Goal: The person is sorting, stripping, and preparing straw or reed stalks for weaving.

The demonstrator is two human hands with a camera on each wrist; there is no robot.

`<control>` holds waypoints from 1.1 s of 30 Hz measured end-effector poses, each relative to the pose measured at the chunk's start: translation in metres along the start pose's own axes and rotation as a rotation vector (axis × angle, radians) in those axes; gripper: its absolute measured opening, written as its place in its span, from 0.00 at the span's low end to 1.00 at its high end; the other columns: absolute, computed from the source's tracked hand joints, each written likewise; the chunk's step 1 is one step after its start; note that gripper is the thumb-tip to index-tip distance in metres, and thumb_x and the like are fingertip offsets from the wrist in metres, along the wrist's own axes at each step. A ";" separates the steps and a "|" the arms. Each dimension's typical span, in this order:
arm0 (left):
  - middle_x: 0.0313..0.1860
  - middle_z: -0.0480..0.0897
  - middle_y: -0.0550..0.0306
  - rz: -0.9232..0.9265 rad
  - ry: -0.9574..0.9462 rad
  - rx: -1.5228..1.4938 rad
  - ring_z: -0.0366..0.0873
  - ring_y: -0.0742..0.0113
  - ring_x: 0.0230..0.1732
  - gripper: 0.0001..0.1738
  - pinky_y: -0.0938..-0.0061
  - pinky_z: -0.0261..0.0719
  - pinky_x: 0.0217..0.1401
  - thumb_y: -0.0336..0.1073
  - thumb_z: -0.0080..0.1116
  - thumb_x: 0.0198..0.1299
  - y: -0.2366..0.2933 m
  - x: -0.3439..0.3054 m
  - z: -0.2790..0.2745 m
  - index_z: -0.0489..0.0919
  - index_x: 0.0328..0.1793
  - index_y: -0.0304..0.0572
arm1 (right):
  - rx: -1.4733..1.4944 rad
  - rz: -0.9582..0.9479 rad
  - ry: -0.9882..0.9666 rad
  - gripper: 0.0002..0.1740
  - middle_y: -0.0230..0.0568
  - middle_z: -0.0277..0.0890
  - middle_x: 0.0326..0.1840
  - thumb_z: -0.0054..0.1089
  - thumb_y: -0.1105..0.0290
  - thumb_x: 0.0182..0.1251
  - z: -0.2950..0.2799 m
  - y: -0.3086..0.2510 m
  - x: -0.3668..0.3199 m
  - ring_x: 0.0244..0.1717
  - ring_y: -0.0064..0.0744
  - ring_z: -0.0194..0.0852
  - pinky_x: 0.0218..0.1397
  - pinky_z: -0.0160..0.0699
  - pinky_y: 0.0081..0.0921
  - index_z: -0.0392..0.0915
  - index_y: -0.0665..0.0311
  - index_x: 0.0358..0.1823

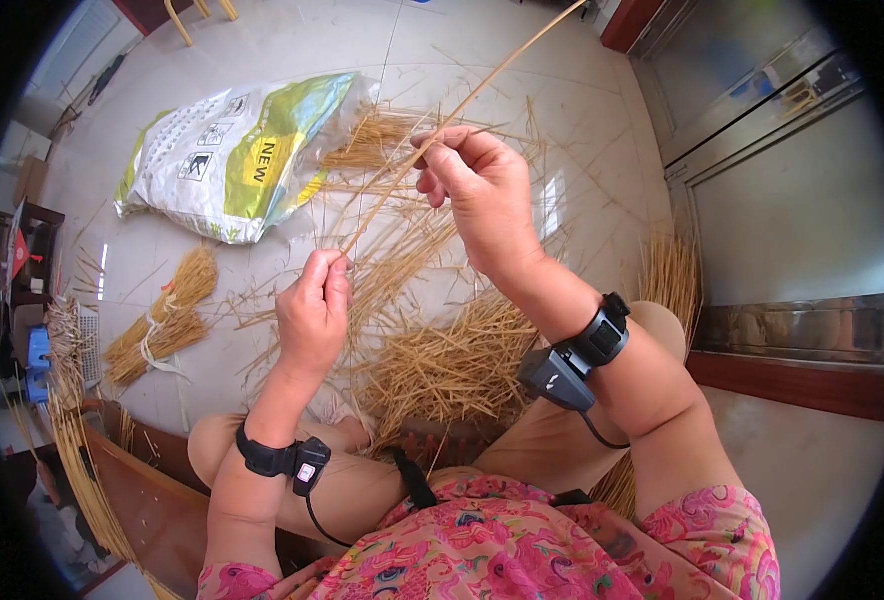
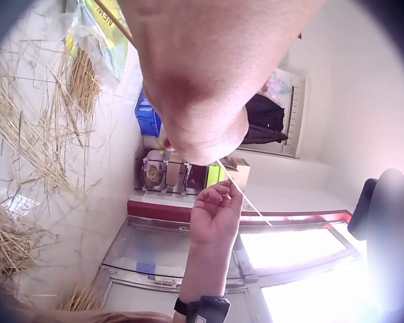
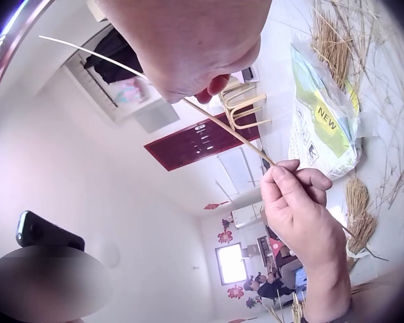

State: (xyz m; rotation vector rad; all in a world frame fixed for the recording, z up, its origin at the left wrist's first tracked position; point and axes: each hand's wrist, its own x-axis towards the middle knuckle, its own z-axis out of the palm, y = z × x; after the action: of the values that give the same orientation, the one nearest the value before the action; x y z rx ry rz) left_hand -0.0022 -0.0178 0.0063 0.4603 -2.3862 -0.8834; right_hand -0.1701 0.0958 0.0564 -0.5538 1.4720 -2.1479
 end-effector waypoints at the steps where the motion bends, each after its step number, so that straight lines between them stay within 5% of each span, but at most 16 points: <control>1: 0.18 0.76 0.50 -0.006 -0.008 0.005 0.76 0.49 0.20 0.02 0.61 0.69 0.20 0.31 0.53 0.63 0.001 0.000 -0.001 0.72 0.40 0.45 | 0.002 -0.009 -0.006 0.05 0.37 0.76 0.31 0.52 0.76 0.66 -0.001 -0.001 0.001 0.26 0.19 0.71 0.29 0.71 0.15 0.75 0.71 0.35; 19: 0.20 0.77 0.52 -0.021 -0.066 -0.054 0.77 0.50 0.22 0.02 0.63 0.71 0.22 0.30 0.51 0.63 0.003 0.001 -0.004 0.72 0.40 0.44 | 0.055 0.027 -0.029 0.05 0.37 0.75 0.29 0.52 0.74 0.65 0.002 -0.002 -0.003 0.25 0.21 0.72 0.29 0.72 0.17 0.73 0.67 0.32; 25: 0.18 0.76 0.55 -0.055 -0.126 -0.216 0.77 0.60 0.20 0.02 0.70 0.71 0.23 0.30 0.49 0.65 0.005 0.000 -0.004 0.72 0.39 0.42 | 0.468 0.422 -0.022 0.08 0.36 0.72 0.29 0.47 0.71 0.68 0.001 0.008 -0.004 0.28 0.22 0.71 0.28 0.70 0.18 0.70 0.66 0.31; 27: 0.21 0.77 0.55 -0.040 -0.131 -0.231 0.77 0.68 0.20 0.04 0.75 0.72 0.24 0.29 0.46 0.67 0.006 0.000 -0.004 0.71 0.40 0.38 | 0.491 0.473 -0.017 0.07 0.37 0.73 0.29 0.48 0.71 0.67 0.004 0.012 -0.008 0.27 0.23 0.71 0.27 0.70 0.18 0.70 0.66 0.32; 33: 0.22 0.76 0.56 0.041 -0.127 -0.205 0.76 0.70 0.21 0.05 0.76 0.72 0.25 0.30 0.46 0.68 0.005 0.000 -0.003 0.71 0.41 0.37 | 0.352 0.672 -0.093 0.07 0.38 0.74 0.28 0.47 0.72 0.67 0.008 0.016 -0.015 0.25 0.23 0.72 0.26 0.71 0.18 0.71 0.67 0.31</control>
State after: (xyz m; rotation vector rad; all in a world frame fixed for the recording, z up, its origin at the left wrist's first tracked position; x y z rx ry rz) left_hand -0.0014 -0.0156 0.0118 0.2823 -2.3755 -1.1544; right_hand -0.1514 0.0935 0.0432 -0.0152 0.9978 -1.7440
